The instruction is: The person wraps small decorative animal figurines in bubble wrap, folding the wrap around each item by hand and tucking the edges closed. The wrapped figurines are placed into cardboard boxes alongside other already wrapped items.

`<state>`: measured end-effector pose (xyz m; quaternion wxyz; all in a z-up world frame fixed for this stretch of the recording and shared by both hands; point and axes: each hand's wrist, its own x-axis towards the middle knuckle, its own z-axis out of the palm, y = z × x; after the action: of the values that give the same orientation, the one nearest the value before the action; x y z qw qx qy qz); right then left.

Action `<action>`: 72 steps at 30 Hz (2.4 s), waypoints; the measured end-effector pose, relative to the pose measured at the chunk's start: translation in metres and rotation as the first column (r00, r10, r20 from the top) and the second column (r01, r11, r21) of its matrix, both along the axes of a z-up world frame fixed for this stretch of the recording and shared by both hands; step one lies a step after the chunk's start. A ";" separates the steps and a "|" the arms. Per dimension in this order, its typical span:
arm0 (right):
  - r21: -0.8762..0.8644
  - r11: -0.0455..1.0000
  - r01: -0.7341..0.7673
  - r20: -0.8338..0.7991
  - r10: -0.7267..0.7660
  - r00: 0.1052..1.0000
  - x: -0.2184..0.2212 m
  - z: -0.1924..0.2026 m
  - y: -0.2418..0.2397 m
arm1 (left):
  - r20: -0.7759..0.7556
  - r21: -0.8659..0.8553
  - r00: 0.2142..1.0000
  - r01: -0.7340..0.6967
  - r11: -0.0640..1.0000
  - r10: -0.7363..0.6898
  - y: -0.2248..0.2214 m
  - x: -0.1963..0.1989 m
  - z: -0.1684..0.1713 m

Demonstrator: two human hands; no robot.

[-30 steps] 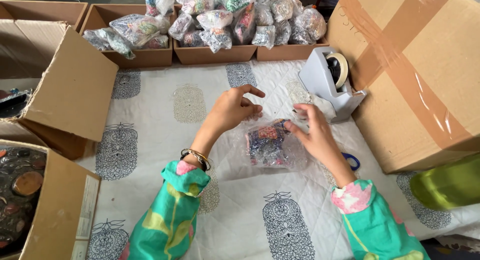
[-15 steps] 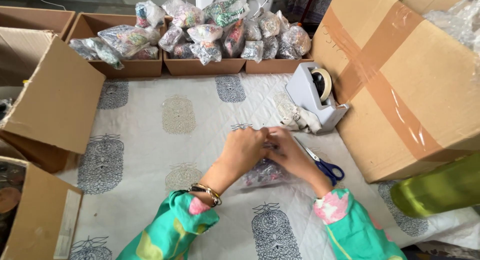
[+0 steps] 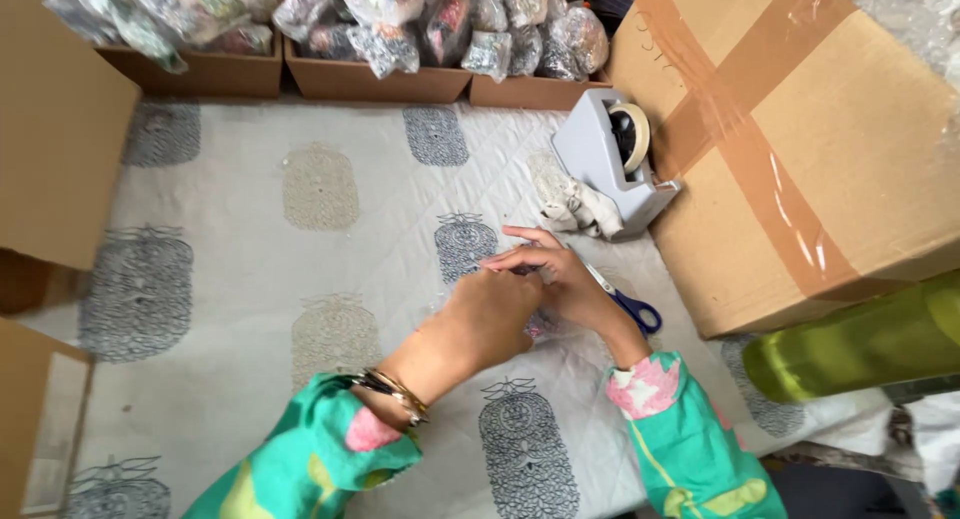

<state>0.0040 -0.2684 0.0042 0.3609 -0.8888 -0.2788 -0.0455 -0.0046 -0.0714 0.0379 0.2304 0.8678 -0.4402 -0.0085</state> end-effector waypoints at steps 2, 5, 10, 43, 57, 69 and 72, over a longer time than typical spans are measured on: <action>0.019 0.998 -0.053 0.044 0.052 0.998 0.000 -0.001 -0.002 | -0.040 0.055 0.999 -0.002 0.999 0.004 0.009 0.002 0.013; 0.081 0.989 0.127 -0.139 -0.115 0.984 -0.002 0.005 0.005 | -0.027 -0.337 0.987 0.140 0.931 -0.158 0.033 0.013 0.036; 0.061 0.998 -0.008 0.133 0.000 0.991 -0.006 0.009 0.010 | 0.061 -0.112 0.975 -0.206 0.972 0.213 0.042 0.051 0.013; 0.053 0.996 -0.075 -0.083 0.079 0.993 -0.010 0.025 0.000 | -0.488 0.242 0.864 -0.002 0.970 0.123 0.013 0.087 -0.050; 0.386 0.877 0.286 -0.004 -0.309 0.951 0.015 -0.018 -0.029 | -0.230 -0.048 0.941 -0.267 0.962 0.250 0.012 0.052 -0.004; 0.496 0.834 0.240 -0.221 -0.145 0.964 -0.001 0.011 -0.011 | -0.074 -0.344 0.996 -0.080 0.936 0.058 0.014 0.057 -0.019; 0.481 0.862 0.160 -0.149 -0.100 0.984 -0.006 0.019 -0.006 | -0.087 -0.361 0.996 -0.045 0.932 0.015 0.022 0.053 -0.023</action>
<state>-0.0023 -0.2743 0.0230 0.5868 -0.7858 -0.1755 -0.0861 0.0482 -0.0498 0.0147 0.4045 0.8160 -0.4110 0.0403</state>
